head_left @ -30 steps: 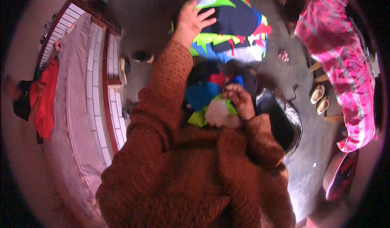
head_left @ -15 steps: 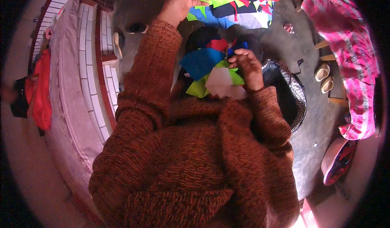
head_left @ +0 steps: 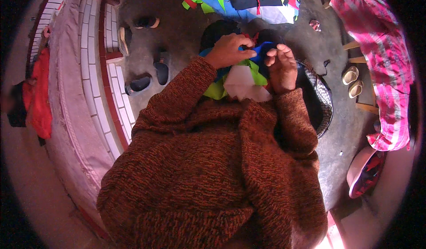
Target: The person sits on the floor and folds various pieces of colorful fabric by hand. They pick up individual pieces from a pile, fold them, and place them onto a growing stack. The task involves handling multiple colors including green, red, blue, and white.
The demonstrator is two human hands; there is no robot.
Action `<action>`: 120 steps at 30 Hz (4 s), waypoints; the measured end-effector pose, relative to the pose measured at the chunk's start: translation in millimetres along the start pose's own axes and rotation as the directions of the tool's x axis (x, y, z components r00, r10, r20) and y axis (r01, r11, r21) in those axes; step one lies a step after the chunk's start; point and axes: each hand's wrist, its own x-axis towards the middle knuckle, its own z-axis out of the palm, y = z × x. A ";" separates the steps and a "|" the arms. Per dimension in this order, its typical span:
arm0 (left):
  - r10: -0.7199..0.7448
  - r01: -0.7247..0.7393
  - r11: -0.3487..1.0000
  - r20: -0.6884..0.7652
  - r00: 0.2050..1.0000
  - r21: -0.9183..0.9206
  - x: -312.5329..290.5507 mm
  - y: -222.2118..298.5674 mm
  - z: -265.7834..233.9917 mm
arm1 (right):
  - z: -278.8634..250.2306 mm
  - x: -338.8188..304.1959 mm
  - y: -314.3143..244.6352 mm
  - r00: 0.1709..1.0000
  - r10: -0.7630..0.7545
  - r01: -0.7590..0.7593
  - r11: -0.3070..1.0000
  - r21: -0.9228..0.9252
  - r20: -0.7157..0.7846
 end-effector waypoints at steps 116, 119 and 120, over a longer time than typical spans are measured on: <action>-0.430 0.062 -0.001 0.057 0.901 -0.998 -29.5 8.0 -15.2 | 15.8 44.7 -17.0 0.998 -0.031 0.055 0.749 -0.661 0.048; -0.446 0.058 -0.013 0.058 0.893 -0.998 -28.7 18.2 -18.8 | -2.0 48.7 -19.6 0.997 0.037 0.023 0.720 -0.694 0.071; -0.438 0.068 0.001 0.060 0.897 -0.998 -28.8 14.2 -16.3 | -5.7 49.7 -16.7 0.998 0.011 0.039 0.699 -0.714 0.065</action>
